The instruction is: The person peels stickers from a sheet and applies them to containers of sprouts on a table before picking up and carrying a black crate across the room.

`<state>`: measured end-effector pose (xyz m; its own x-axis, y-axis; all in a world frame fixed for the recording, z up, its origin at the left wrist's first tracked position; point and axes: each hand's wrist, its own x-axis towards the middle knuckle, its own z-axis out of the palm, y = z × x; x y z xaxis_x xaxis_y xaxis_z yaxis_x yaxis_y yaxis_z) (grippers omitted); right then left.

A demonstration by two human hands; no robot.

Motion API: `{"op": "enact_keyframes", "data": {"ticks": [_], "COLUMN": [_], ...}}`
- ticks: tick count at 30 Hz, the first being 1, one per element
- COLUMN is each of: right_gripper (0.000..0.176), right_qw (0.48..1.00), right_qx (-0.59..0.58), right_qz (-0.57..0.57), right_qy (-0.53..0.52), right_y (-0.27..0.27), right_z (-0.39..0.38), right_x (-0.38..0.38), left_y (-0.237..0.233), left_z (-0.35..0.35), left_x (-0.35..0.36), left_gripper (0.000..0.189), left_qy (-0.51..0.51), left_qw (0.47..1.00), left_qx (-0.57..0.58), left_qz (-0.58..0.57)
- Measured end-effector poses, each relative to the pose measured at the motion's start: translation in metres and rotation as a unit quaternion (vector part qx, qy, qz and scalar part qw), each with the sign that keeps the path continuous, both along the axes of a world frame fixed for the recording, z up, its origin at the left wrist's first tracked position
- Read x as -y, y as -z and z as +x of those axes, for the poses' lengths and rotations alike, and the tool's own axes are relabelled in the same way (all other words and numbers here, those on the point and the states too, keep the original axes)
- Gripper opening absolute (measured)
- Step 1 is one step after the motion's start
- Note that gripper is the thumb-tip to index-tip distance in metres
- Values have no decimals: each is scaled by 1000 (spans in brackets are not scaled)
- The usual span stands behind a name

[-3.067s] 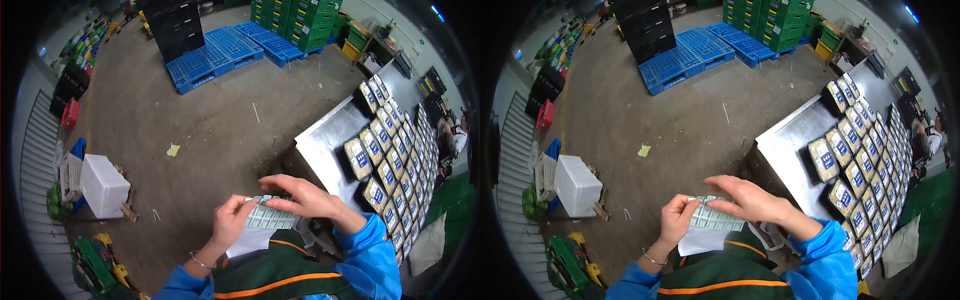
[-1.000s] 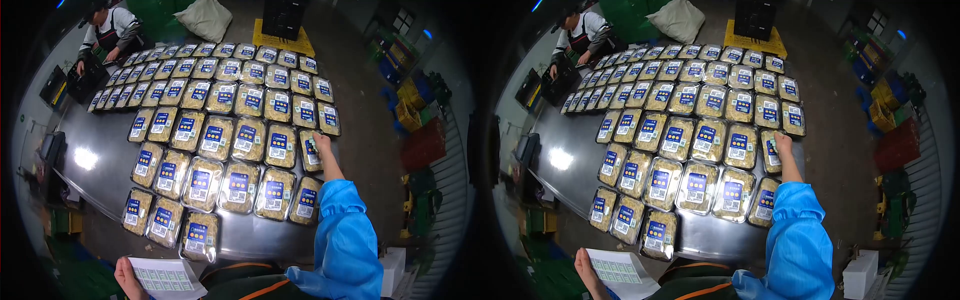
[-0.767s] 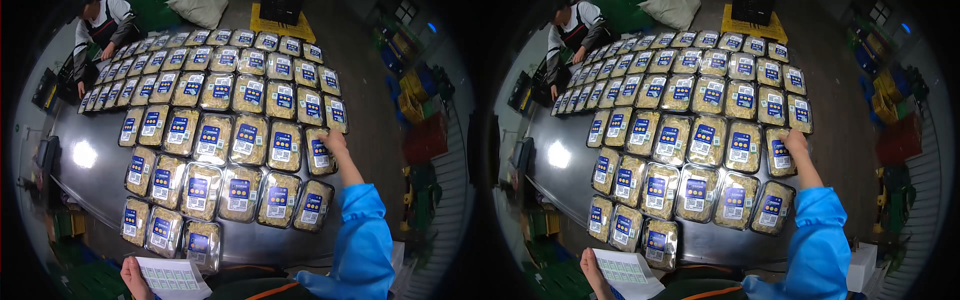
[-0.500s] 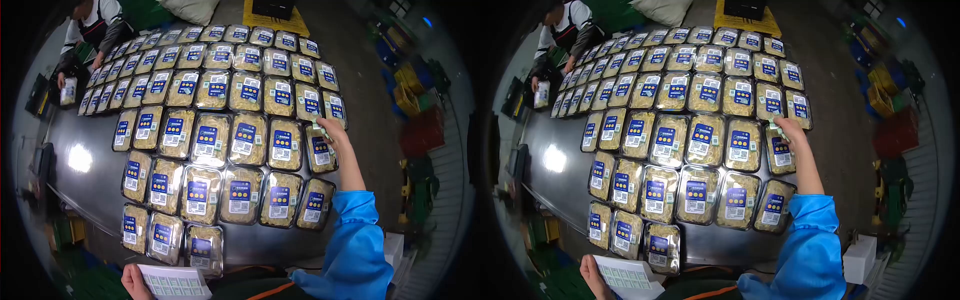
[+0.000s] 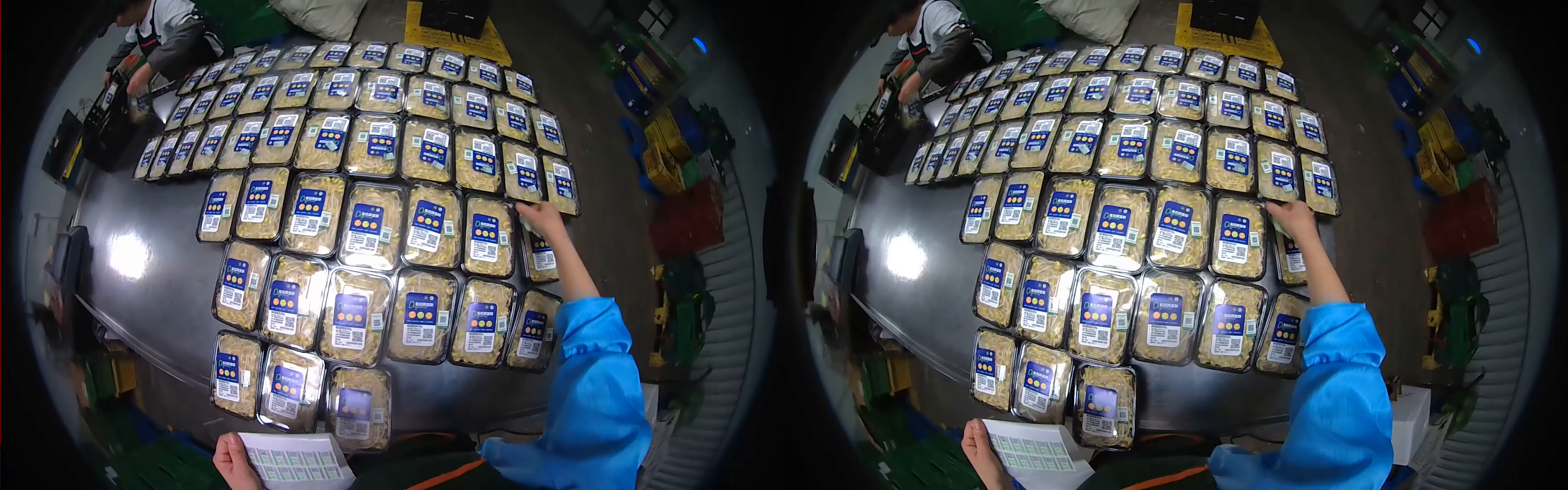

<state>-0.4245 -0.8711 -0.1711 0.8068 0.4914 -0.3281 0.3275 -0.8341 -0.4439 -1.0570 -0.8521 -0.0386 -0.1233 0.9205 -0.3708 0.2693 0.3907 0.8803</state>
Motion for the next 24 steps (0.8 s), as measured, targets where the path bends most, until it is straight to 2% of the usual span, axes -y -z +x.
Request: {"op": "enact_keyframes", "data": {"ticks": [1, 2, 4, 5, 6, 8, 9, 10, 11, 12, 13, 14, 16, 17, 20, 21, 22, 24], "right_gripper": [37, 32, 23, 14, 23, 37, 49, 49, 44, 39, 34, 37, 42, 44, 43, 38, 33, 29], "right_qw": [986, 943, 947, 973, 997, 993, 994, 994, 989, 935, 920, 926, 964, 987, 975, 974, 961, 908], "right_qx": [-122, -241, -230, -102, 20, 113, 99, 98, -89, -272, -282, -268, -119, -38, 155, 68, -76, -276], "right_qz": [104, 206, 181, 198, 79, -8, 9, 6, 118, 223, 270, 266, 226, 126, 52, 98, 169, 259], "right_qy": [53, 105, 131, 56, -2, -30, -38, -42, -1, 41, 34, 16, -80, -96, -152, -193, -203, -180], "right_y": [-7, -13, 22, 65, 60, 20, 7, 8, 8, 8, -2, 15, 73, 57, 12, 19, 7, 5], "right_z": [-20, -45, -56, -46, -50, -75, -83, -87, -90, -97, -120, -120, -102, -110, -136, -129, -146, -183], "right_x": [-16, -35, -59, -58, -60, -63, -67, -75, -87, -98, -110, -123, -144, -146, -153, -165, -176, -203], "left_y": [12, 18, 3, -10, -17, -9, -6, 0, 8, 15, 18, 15, 10, 12, 25, 29, 32, 29], "left_z": [-2, -5, 7, 9, 7, -14, -24, -31, -33, -29, -26, -27, -31, -35, -47, -46, -43, -31], "left_x": [-3, -4, -3, 0, 2, 9, 10, 12, 12, 8, 6, 6, 6, 7, 11, 8, 5, -4], "left_gripper": [26, 30, 30, 25, 21, 20, 19, 19, 19, 23, 29, 29, 28, 28, 25, 24, 23, 20], "left_qy": [-7, -14, -29, -8, 13, -1, -1, 1, -2, -25, -48, -54, -21, -26, -40, -47, -54, -57], "left_qw": [999, 998, 997, 999, 1000, 1000, 1000, 1000, 1000, 999, 997, 996, 998, 998, 997, 997, 998, 997], "left_qx": [17, 34, 35, 9, -17, -24, -13, -1, 0, 19, 38, 39, 12, 11, 24, 19, 14, 39], "left_qz": [26, 53, 56, 34, 10, 10, 5, -1, -3, 22, 49, 52, 61, 63, 61, 51, 43, 38]}}
